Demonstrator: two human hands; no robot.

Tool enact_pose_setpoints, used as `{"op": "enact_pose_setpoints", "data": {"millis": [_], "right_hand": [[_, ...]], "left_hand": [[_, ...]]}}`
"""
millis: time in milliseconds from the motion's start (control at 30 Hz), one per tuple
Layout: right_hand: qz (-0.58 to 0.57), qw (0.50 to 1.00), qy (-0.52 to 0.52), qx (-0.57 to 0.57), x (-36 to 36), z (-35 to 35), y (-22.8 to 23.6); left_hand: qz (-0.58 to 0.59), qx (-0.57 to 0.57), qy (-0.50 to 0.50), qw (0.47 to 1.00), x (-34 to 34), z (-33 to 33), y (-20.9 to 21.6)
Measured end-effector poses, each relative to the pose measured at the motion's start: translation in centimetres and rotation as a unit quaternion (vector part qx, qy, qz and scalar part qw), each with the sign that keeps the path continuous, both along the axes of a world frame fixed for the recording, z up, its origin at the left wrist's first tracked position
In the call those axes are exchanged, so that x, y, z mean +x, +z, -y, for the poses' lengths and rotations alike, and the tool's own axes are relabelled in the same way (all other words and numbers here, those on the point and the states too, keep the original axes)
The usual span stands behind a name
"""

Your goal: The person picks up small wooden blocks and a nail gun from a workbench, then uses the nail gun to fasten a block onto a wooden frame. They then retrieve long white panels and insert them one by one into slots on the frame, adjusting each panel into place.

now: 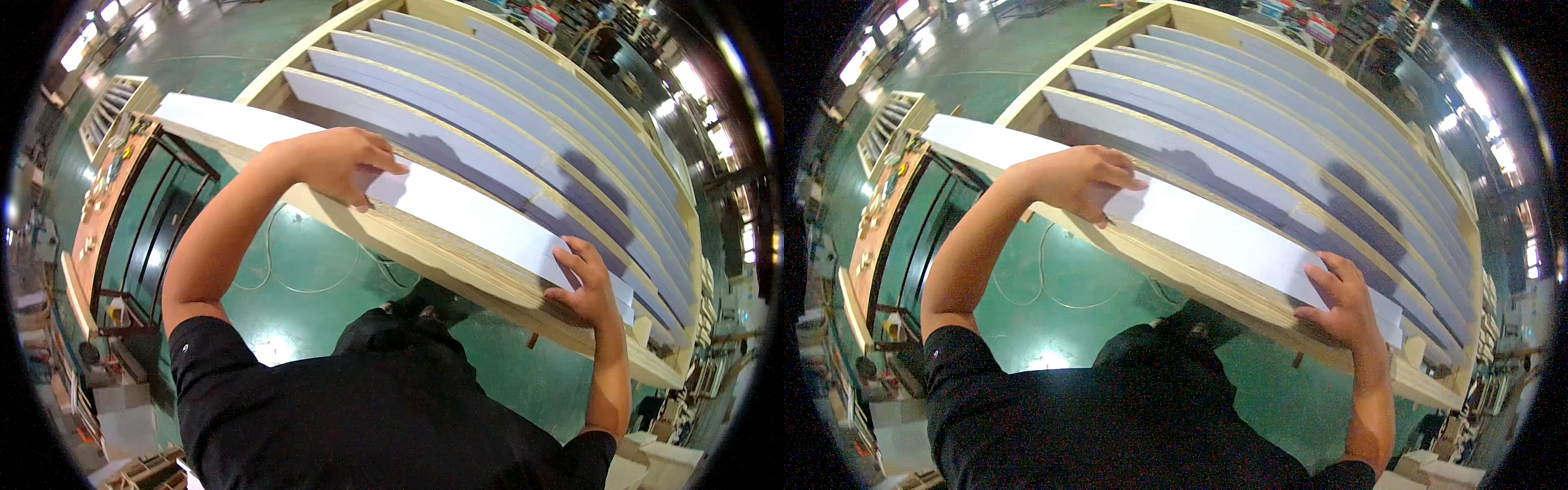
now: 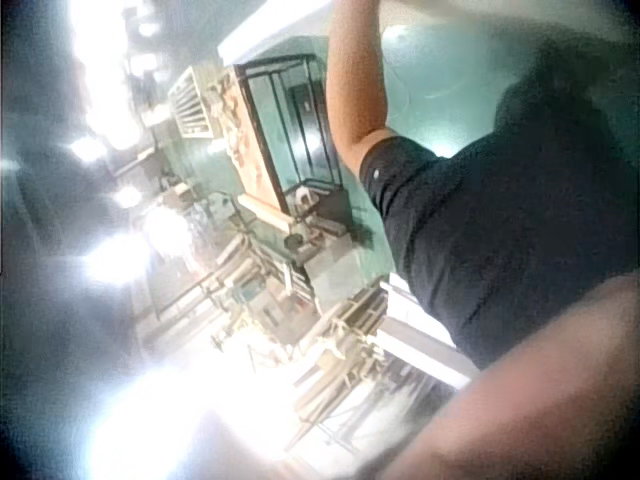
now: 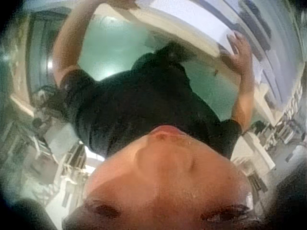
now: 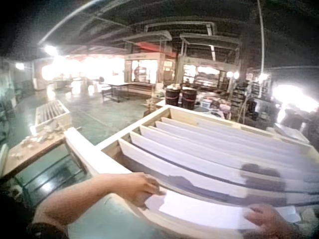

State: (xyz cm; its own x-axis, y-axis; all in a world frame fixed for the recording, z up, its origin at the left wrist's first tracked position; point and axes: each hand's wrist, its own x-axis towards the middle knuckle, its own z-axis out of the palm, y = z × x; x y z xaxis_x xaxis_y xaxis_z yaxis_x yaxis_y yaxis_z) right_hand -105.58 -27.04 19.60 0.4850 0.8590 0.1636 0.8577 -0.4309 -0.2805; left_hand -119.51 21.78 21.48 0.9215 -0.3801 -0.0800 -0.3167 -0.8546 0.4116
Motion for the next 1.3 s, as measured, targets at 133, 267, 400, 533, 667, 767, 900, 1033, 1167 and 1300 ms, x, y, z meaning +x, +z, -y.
{"op": "enact_pose_setpoints", "data": {"millis": [133, 267, 400, 533, 667, 767, 900, 1033, 1167, 1300], "right_hand": [[-0.021, 0.999, -0.015, 0.019, 0.0, 0.2, 0.6], [0.014, 0.999, 0.005, 0.045, -0.6, -0.4, 1.8], [0.048, 0.996, 0.026, 0.075, 0.1, -0.5, 1.8], [0.076, 0.993, 0.002, 0.085, -0.6, -1.2, 1.6], [0.057, 0.996, -0.025, 0.065, -0.6, -1.2, 1.7], [0.068, 0.996, -0.059, 0.016, -0.8, -0.9, 2.1], [0.056, 0.994, -0.097, -0.006, -1.1, -0.4, 2.4], [0.038, 0.996, -0.069, 0.044, -0.6, 0.3, 2.3], [0.044, 0.997, -0.058, 0.016, 0.7, 1.3, 1.5], [0.1, 0.981, -0.089, -0.14, 0.6, 0.1, 3.9]], "left_hand": [[0.028, 0.012, -0.011, 0.999, -0.1, 0.1, 0.7], [0.11, 0.035, 0.004, 0.993, -1.6, 0.5, 0.4], [0.134, -0.016, 0.048, 0.99, -2.3, 0.3, -0.1], [0.181, -0.019, 0.077, 0.98, -2.4, 1.6, -0.4], [0.106, -0.055, 0.147, 0.982, -2.2, 1.9, 0.8], [0.072, 0.023, 0.152, 0.986, -1.6, 0.9, 1.6], [0.089, 0.004, 0.139, 0.986, -1.8, 0.6, 1.6], [0.124, 0.055, 0.123, 0.983, -1.5, 0.9, 1.4], [0.116, 0.044, 0.133, 0.983, -1.1, 0.5, 0.6], [0.087, -0.065, 0.136, 0.985, -1.2, 0.7, 0.3]]}}
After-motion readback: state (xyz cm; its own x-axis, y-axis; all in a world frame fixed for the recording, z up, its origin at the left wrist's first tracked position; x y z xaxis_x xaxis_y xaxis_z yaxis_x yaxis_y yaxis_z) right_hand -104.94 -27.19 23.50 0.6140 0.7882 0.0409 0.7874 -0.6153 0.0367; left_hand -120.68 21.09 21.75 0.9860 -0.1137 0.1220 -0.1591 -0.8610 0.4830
